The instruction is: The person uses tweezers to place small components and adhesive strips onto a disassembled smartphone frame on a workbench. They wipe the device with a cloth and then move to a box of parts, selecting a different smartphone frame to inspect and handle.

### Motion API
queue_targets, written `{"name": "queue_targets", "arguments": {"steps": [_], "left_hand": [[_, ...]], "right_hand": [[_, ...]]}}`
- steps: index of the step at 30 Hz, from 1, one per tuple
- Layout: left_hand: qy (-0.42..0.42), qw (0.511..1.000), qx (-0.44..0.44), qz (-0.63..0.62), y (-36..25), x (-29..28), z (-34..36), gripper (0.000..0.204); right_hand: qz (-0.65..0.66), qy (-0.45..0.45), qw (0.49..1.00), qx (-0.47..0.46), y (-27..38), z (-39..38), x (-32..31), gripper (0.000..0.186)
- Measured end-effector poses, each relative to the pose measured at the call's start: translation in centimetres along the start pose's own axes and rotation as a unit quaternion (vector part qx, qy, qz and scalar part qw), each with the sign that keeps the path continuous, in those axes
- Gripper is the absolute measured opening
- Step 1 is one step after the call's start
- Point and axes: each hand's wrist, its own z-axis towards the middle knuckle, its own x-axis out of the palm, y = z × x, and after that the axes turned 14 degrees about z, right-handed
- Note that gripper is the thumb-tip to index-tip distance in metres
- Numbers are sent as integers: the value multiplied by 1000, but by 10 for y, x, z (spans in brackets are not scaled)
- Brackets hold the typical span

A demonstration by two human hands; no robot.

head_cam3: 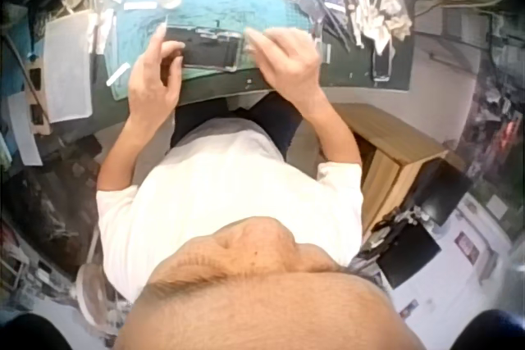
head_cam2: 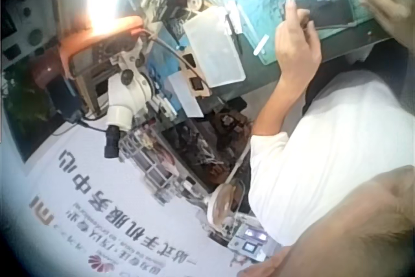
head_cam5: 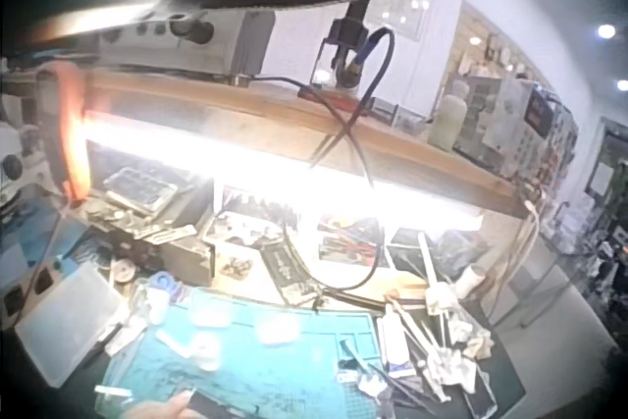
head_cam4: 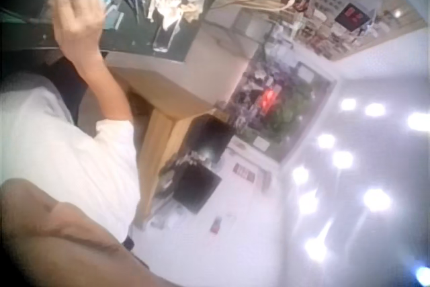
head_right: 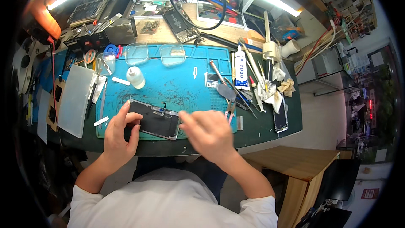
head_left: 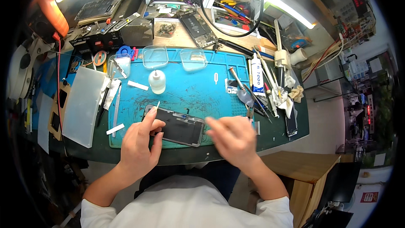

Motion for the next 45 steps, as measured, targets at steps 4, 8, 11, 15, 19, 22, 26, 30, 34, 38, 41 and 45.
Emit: {"name": "queue_targets", "arguments": {"steps": [4,8,11,15,19,22,26,30,34,38,41,45], "left_hand": [[-19,1000,22,-7,0,-2,1,73],[-7,998,17,-67,-6,-8,7,62],[48,972,-74,-217,-13,-20,7,37],[50,913,-158,-372,-11,-21,0,21],[98,878,-209,-418,-15,-28,-7,14],[163,883,-197,-394,-17,-36,-12,17],[86,925,-163,-333,-20,-24,7,12],[114,902,-196,-368,-31,-10,45,14],[165,898,-149,-380,-53,-1,58,16],[207,920,-115,-313,-62,-7,52,8],[119,939,-201,-254,-37,-45,18,7],[-60,957,-280,-50,23,-95,-25,13]], "right_hand": [[-184,-39,963,190,-34,-14,-56,34],[-184,35,946,266,-63,-36,-74,29],[-160,4,954,254,-69,-38,-75,25],[-88,-162,941,285,-42,-35,-84,21],[72,-265,925,262,-31,-57,-76,22],[149,-304,907,250,-32,-76,-70,23],[180,-330,890,257,-34,-93,-70,23],[192,-344,884,252,-35,-105,-74,22],[181,-339,891,244,-33,-114,-79,23],[171,-368,880,245,-56,-161,-88,21],[203,-347,885,234,-57,-168,-95,23],[175,-362,876,266,-54,-162,-93,22]]}}
